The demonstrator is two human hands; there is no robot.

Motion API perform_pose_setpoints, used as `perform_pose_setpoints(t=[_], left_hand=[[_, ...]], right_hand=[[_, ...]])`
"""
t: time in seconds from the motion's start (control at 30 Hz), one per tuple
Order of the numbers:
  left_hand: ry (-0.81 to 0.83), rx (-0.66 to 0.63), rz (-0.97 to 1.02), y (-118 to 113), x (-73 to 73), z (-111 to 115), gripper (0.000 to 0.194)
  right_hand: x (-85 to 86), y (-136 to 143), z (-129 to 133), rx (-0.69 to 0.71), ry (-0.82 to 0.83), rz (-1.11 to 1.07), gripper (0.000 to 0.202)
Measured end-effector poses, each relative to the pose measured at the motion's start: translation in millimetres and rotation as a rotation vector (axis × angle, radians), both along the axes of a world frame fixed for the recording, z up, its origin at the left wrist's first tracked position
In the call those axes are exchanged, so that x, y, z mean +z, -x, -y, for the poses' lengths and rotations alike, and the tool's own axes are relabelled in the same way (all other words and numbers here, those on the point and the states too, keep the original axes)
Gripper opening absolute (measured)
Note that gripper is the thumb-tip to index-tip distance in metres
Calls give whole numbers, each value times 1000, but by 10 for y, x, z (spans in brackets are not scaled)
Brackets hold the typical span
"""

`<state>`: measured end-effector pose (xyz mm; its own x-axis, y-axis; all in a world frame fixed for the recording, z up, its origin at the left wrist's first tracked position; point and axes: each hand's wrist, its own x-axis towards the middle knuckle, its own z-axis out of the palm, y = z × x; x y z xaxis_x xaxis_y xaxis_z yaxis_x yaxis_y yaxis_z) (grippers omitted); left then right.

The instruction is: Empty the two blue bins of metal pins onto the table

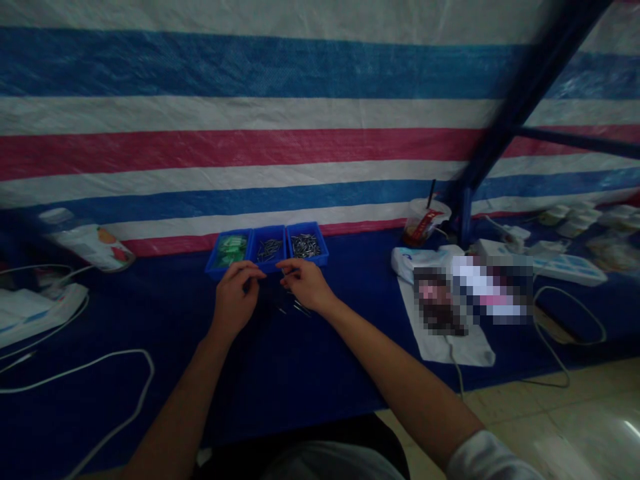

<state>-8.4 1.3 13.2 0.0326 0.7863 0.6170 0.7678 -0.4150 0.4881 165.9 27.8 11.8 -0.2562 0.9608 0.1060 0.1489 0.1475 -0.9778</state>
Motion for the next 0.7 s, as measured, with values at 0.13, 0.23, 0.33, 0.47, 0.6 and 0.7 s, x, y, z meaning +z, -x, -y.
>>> perform_pose_setpoints(t=[0.13, 0.23, 0.33, 0.47, 0.6, 0.7], left_hand=[[11, -21, 25, -19, 18, 15, 15], [43, -32, 30, -30, 30, 25, 16], [57, -32, 21, -30, 33, 27, 16], [42, -40, 3, -30, 34, 27, 16], [20, -52, -3, -29, 32, 27, 15], [17, -54, -9, -19, 21, 21, 15]], right_hand=[[17, 5, -5, -9, 99, -106, 36], [25, 7, -15, -24, 161, -182, 34], [64, -3, -18, -33, 203, -285, 24], [164, -38, -12, -47, 297, -462, 12], [241, -91, -12, -83, 365, -582, 10], [254, -131, -25, -129, 401, -596, 13]])
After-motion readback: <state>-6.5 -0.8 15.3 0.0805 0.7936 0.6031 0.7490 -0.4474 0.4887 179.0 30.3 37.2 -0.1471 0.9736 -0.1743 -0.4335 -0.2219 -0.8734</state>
